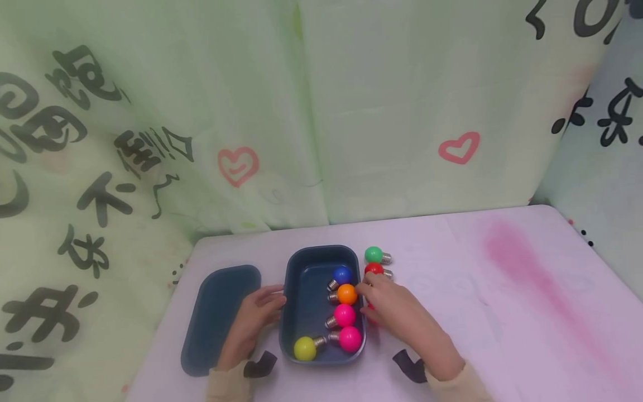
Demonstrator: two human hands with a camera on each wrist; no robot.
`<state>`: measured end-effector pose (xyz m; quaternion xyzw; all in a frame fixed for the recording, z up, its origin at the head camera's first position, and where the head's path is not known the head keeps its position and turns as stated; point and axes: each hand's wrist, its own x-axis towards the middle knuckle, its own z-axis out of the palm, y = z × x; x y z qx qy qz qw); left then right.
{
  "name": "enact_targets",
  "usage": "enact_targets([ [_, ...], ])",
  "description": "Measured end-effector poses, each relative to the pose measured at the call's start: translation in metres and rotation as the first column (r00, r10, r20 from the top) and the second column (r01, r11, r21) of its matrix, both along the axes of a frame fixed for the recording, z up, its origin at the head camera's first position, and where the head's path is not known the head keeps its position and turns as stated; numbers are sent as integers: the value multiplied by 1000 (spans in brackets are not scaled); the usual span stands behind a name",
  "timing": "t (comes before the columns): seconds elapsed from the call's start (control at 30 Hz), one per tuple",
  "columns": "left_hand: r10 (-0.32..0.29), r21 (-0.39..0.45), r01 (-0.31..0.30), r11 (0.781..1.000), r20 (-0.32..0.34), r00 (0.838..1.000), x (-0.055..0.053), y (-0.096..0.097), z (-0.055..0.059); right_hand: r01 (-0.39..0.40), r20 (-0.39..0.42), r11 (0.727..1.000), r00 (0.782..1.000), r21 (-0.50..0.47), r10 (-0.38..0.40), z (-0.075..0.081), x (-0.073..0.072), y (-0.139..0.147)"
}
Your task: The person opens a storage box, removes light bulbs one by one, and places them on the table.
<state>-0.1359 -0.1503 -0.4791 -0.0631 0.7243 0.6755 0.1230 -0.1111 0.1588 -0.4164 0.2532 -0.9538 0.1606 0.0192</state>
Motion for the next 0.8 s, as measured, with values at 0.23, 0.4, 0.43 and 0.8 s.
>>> enact_targets([
  [0.23, -3, 5, 3, 1000, 4, 1000, 0, -1, -1, -26, 37, 999, 999, -21, 27, 5, 1, -11],
  [0.4, -3, 2, 3, 1000, 3, 1000, -1, -1, -2, -53, 40, 998, 998, -46, 55, 5, 1, -17],
  [0.43, -3, 3, 3, 1000, 3, 1000, -1, -1, -2, -61, 35, 997, 997, -49, 63, 4, 1, -18],
  [0.8, 8, 7, -8, 1000, 14, 1000, -3, -1, -3, -111, 133, 990, 984, -92, 123, 4, 2, -35],
])
